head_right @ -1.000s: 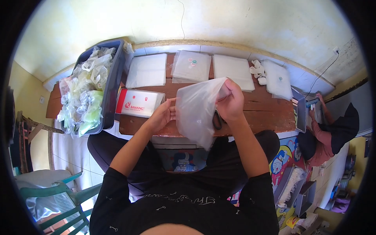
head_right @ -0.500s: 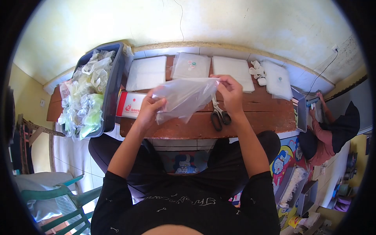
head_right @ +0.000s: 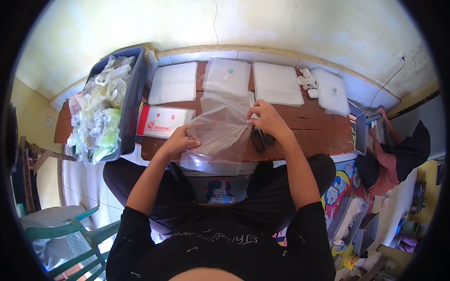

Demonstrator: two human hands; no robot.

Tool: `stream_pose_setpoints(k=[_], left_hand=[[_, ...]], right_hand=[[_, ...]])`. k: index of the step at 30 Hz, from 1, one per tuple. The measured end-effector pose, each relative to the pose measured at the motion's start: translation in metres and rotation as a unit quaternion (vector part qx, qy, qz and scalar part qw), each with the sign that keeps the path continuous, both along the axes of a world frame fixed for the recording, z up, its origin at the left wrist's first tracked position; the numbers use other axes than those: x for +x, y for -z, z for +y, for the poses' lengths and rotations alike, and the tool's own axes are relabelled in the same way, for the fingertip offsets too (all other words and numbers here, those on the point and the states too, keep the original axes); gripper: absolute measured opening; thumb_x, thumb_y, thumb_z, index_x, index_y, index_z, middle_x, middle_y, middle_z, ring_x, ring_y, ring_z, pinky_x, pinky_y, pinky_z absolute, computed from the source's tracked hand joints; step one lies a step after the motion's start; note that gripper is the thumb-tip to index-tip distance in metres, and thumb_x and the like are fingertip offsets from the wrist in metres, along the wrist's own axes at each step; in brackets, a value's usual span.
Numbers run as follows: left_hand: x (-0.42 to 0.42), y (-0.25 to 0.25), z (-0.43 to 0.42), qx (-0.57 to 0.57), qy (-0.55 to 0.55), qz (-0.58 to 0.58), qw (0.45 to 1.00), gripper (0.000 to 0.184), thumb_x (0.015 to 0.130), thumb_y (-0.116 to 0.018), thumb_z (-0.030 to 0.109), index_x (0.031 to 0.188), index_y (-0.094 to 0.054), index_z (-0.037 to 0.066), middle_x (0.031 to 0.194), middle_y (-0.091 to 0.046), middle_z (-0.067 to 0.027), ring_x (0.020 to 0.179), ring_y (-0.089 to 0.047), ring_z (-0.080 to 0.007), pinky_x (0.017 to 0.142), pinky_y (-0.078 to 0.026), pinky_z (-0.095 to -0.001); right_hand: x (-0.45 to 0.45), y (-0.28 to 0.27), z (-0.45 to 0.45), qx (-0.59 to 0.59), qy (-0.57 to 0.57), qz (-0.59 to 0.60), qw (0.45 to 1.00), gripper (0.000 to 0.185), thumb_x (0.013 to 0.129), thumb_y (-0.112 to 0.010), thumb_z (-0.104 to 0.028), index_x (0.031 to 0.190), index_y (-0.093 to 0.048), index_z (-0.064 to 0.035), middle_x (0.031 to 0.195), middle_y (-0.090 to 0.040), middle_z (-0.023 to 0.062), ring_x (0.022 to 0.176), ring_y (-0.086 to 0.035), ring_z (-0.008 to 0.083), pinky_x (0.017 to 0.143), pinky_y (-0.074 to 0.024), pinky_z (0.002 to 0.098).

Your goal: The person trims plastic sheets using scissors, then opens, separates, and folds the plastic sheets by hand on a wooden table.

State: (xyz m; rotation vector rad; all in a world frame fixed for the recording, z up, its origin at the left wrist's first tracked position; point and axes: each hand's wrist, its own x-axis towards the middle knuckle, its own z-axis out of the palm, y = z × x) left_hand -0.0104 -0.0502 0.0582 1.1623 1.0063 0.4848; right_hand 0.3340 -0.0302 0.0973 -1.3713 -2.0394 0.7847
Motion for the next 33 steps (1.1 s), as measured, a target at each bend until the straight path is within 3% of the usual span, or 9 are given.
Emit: stream_pose_setpoints(k=[2,6,9,11,15,18,20,23,33], left_hand=[[0.000,0.009,0.003,-0.025,0.010,0.027,0.999,0.067,0.079,-0.072,-0.004,0.141,-0.046,0.003,0.082,-0.067,-0.0089,0.066,-0.066,-0.0147,0.058,-0.051,-0.0248],[-0.001,0.016,0.005,-0.037,0.054,0.104,0.992,0.061,0.079,-0.071,-0.002,0.136,-0.049,0.002,0.083,-0.069,-0.0105,0.069,-0.070,-0.0176,0.060,-0.054,-0.0263],[0.002,0.017,0.007,-0.042,0.079,0.144,0.985,0.051,0.080,-0.071,0.000,0.127,-0.052,0.001,0.082,-0.071,-0.0125,0.069,-0.071,-0.0204,0.062,-0.056,-0.0288],[0.004,0.014,0.005,-0.059,0.070,0.143,0.985,0.039,0.083,-0.070,0.001,0.118,-0.053,0.001,0.082,-0.072,-0.0142,0.069,-0.071,-0.0223,0.064,-0.057,-0.0309],[0.008,0.020,0.004,-0.092,0.008,0.077,0.993,0.030,0.089,-0.067,0.007,0.115,-0.053,0.002,0.082,-0.072,-0.0149,0.069,-0.071,-0.0232,0.062,-0.057,-0.0307],[0.011,0.019,0.003,-0.089,-0.068,0.027,0.993,0.024,0.094,-0.063,0.013,0.112,-0.053,0.002,0.083,-0.072,-0.0154,0.067,-0.072,-0.0234,0.058,-0.056,-0.0300],[0.011,0.022,0.003,-0.042,-0.069,0.082,0.993,0.022,0.095,-0.061,0.019,0.109,-0.054,0.002,0.082,-0.072,-0.0152,0.063,-0.071,-0.0224,0.054,-0.056,-0.0293],[0.013,0.023,0.000,0.017,-0.069,0.137,0.988,0.019,0.094,-0.061,0.018,0.098,-0.059,0.000,0.077,-0.072,-0.0136,0.058,-0.070,-0.0208,0.049,-0.053,-0.0288],[0.019,0.020,-0.006,0.057,-0.060,0.216,0.973,0.024,0.090,-0.066,0.021,0.095,-0.060,-0.002,0.074,-0.071,-0.0147,0.059,-0.070,-0.0217,0.050,-0.054,-0.0309]], right_hand=[[0.006,0.010,0.000,-0.048,-0.029,-0.118,0.991,0.010,0.076,-0.073,-0.009,0.086,-0.070,-0.0080,0.095,-0.058,0.0137,0.085,-0.059,0.0284,0.079,-0.0483,0.0372],[0.010,0.022,0.003,-0.053,-0.013,-0.115,0.992,0.011,0.078,-0.071,-0.007,0.086,-0.068,-0.0010,0.085,-0.058,0.0130,0.077,-0.063,0.0252,0.070,-0.0500,0.0339],[0.008,0.030,0.006,-0.134,0.049,-0.102,0.985,0.019,0.081,-0.069,-0.006,0.097,-0.064,0.0014,0.081,-0.058,0.0115,0.074,-0.064,0.0221,0.068,-0.0523,0.0325],[0.004,0.041,0.007,-0.207,0.111,0.033,0.972,0.024,0.079,-0.066,-0.003,0.102,-0.060,0.0033,0.095,-0.063,0.0162,0.071,-0.068,0.0242,0.064,-0.0540,0.0341],[-0.008,0.042,0.003,-0.260,0.142,0.159,0.942,0.028,0.081,-0.067,-0.004,0.107,-0.059,0.0017,0.096,-0.065,0.0181,0.073,-0.069,0.0219,0.063,-0.0540,0.0329],[-0.009,0.047,0.004,-0.214,0.153,0.147,0.953,0.029,0.080,-0.070,-0.009,0.106,-0.061,0.0002,0.095,-0.066,0.0165,0.077,-0.068,0.0235,0.068,-0.0542,0.0357],[-0.005,0.057,0.010,-0.113,0.149,0.044,0.981,0.033,0.078,-0.074,-0.015,0.105,-0.062,-0.0003,0.092,-0.064,0.0153,0.082,-0.067,0.0269,0.073,-0.0534,0.0384],[0.000,0.053,0.008,-0.073,0.146,-0.027,0.986,0.035,0.076,-0.075,-0.019,0.103,-0.063,-0.0009,0.090,-0.064,0.0157,0.085,-0.065,0.0315,0.078,-0.0517,0.0403],[-0.012,0.064,0.046,0.058,0.164,-0.051,0.983,0.034,0.078,-0.070,-0.012,0.107,-0.059,0.0001,0.100,-0.063,0.0207,0.098,-0.060,0.0368,0.087,-0.0480,0.0434]])
